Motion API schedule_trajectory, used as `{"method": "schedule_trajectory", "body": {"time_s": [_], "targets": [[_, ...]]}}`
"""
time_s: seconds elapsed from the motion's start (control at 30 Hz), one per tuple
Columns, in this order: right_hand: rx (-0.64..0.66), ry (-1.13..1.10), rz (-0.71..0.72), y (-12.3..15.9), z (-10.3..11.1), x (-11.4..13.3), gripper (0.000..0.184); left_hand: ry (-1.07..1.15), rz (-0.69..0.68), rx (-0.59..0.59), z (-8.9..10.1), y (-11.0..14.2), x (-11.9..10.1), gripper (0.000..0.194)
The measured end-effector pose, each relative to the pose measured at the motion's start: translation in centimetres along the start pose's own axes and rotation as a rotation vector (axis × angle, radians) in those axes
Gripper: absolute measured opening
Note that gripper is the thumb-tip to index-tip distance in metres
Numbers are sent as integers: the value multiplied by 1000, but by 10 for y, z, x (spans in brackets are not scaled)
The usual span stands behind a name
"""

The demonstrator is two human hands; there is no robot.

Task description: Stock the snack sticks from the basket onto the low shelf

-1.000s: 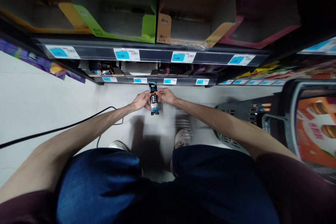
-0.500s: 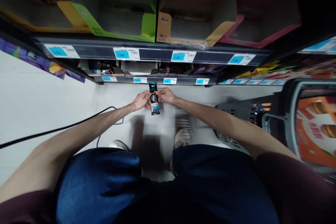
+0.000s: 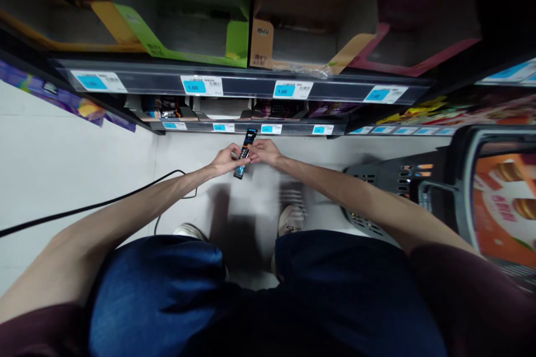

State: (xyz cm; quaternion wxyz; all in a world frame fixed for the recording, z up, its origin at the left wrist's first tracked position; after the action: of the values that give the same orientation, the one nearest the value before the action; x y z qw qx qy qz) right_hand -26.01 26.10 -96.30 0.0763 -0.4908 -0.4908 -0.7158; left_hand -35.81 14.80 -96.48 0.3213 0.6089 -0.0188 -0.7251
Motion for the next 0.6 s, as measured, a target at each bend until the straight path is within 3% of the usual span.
{"method": "schedule_trajectory", "body": {"time_s": [0.2,0.43,0.6], "targets": [[91,-15,12,6,-10,1,22,87,28,42,-9,0,12,43],[-82,253,72,-7,12,1,26,320,156,133,-20,5,9,32],[-45,156,81,-8,13,3,25,346,202,126,-17,7,6,31]]}}
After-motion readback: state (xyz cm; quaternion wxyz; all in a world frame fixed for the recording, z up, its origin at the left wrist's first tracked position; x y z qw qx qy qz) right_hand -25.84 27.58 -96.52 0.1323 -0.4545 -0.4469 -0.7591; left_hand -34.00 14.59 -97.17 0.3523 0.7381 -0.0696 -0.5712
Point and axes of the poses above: each hand's wrist, its own y-axis away from the middle knuckle, its own z-axis out of the back of the hand, x = y × z, the point moved 7 cm from there along -y, towards the middle knuckle, and after that the axes turned 4 degrees about -x, right-handed, at the moved point
